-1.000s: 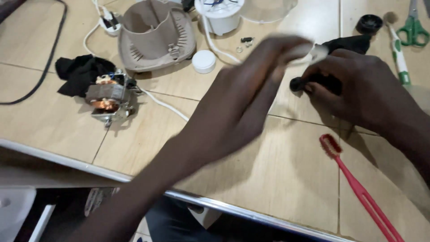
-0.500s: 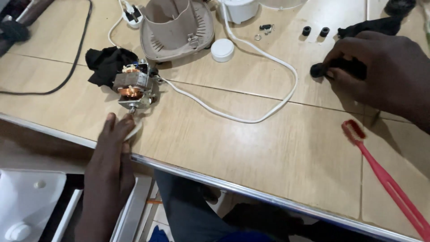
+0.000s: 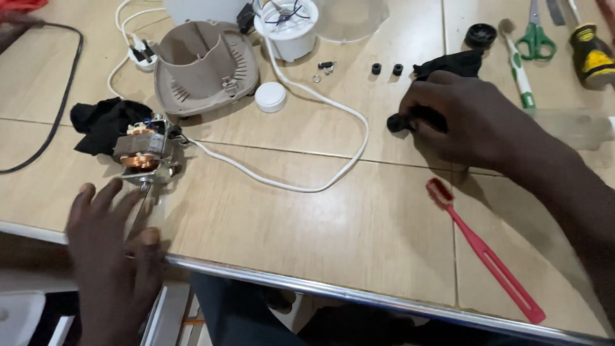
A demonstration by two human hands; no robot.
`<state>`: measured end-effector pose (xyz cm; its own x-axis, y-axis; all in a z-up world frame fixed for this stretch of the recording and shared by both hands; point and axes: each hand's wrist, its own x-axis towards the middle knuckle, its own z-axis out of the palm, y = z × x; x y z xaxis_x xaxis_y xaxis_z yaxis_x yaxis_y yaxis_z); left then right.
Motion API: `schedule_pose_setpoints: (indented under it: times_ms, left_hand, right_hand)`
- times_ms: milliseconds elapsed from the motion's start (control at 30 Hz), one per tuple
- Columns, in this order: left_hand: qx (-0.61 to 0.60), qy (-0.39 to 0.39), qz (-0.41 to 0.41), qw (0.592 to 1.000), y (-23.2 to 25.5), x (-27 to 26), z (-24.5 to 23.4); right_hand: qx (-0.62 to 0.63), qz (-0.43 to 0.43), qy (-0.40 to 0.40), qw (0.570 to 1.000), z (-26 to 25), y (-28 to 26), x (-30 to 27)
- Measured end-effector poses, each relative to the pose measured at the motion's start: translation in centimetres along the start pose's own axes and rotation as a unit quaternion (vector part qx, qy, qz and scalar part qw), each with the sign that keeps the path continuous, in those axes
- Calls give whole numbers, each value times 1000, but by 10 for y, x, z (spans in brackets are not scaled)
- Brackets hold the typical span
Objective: Cleaning and inspecting plastic appliance components using a toothbrush and a metal probe on a workshop table.
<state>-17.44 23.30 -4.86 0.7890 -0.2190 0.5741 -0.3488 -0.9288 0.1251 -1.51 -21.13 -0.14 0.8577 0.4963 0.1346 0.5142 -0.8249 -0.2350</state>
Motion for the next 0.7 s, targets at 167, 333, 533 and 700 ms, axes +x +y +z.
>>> schedule_pose_setpoints:
  times_ms: [167,333,533,700]
  left_hand:
    - [-74,129,11,989,61,35,-5]
    - [-237,33,126,963,108,119,14]
    - [-289,-31,202,935,145,224,110]
    - [-266,-69,183,944,172,251,173]
  right_hand:
    - [35,-18,-24,999,-21,4,-2]
    - [-6,75,314,946,-33,95,-27]
    - [335,55,407,848,-39,65,-13]
    - [306,70,441,841,-49,85,-18]
